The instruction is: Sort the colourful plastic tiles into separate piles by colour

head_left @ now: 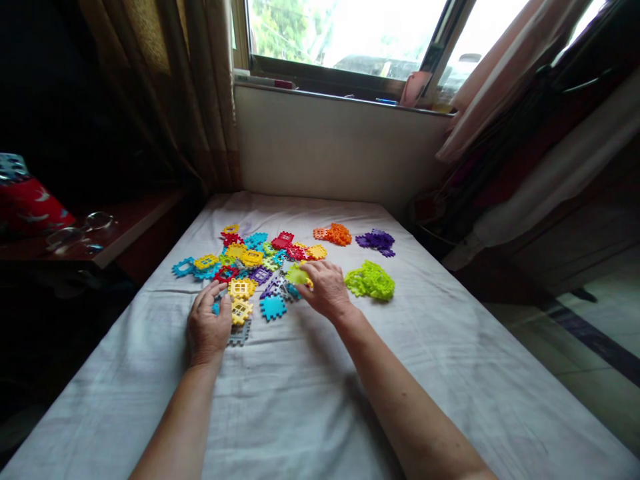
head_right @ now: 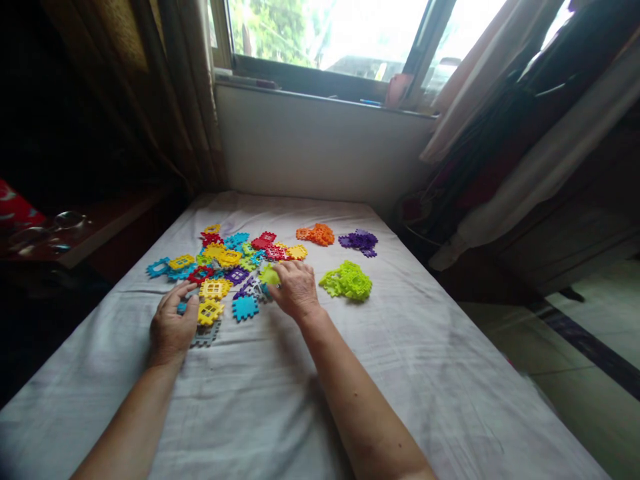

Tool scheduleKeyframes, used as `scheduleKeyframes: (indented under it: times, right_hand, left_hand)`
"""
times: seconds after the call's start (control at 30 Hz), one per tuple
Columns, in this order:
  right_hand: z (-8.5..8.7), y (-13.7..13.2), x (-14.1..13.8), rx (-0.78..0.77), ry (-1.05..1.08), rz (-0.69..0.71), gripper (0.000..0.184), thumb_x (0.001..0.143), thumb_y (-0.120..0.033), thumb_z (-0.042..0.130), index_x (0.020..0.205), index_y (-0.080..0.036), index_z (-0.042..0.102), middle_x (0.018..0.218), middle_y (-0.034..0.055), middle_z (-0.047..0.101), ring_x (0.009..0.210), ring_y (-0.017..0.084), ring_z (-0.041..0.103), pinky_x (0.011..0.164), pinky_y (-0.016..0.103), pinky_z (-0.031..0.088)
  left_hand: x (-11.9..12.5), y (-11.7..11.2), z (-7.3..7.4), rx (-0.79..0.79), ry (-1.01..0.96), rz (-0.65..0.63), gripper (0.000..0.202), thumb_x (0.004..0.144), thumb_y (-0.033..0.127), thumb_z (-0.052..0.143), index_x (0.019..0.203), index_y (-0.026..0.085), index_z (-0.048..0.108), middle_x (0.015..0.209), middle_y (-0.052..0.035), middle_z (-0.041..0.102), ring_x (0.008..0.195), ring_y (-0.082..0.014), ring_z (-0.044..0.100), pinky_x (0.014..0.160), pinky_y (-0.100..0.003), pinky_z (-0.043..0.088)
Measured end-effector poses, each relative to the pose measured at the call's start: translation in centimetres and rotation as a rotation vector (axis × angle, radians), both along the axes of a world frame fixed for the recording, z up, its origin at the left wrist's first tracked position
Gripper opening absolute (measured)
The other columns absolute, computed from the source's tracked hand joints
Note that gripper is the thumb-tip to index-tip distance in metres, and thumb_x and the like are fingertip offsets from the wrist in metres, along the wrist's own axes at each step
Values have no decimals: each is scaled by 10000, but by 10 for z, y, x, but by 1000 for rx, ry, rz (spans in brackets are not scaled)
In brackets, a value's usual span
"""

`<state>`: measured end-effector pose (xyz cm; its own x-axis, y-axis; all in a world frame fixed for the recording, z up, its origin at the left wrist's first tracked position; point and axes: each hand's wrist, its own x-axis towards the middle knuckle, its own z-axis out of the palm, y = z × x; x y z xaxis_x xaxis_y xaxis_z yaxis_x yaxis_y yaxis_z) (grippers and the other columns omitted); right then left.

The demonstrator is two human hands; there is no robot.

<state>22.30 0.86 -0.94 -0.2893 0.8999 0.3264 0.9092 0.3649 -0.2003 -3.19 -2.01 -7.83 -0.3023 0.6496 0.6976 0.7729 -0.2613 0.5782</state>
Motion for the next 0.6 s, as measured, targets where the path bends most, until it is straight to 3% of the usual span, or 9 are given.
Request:
scheduleKeyframes:
  times: [0.17, 0.27, 0.47, 0.6]
  right_hand:
    - [-13, -18, 78, 12, -97, -220, 344, 869, -364, 611, 1192, -258, 663, 1246, 82, 680, 1169, 310, 565, 977, 451, 398]
    - [-21, -29, 101, -8, -142, -310, 316, 857, -379, 616, 1165, -328, 668, 1236, 52, 686, 1187, 333, 566, 966, 476, 415]
    - [-23, -37, 101, -10, -132, -377, 356, 838, -340, 634, 1180, -259, 688, 1319, 104, 644, 1238, 331, 530, 1022, 487, 400]
    - [-11, -27, 84, -15, -105, -268, 314, 888, -340, 577, 1150, -235, 714, 1307, 88, 649, 1239, 308, 515, 1029, 455, 384]
  left_hand:
    - [1, 0, 1, -2, -9, -9, 258, 882, 332, 510, 1018, 198, 683, 1103, -97, 713, 1081, -229, 658, 1032, -395, 490]
    - [1, 1, 1, -4, -14, -10, 258, 880, 340, 513, 1012, 198, 683, 1133, -110, 704, 1096, -238, 654, 1034, -407, 490]
    - [0, 0, 1, -25, -30, -20, 251, 872, 313, 522, 1032, 206, 682, 1134, -102, 699, 1100, -239, 644, 1061, -424, 470]
    - [1, 0, 1, -19, -24, -11, 256, 879, 319, 514, 1021, 194, 686, 1116, -108, 707, 1081, -236, 654, 1040, -411, 483]
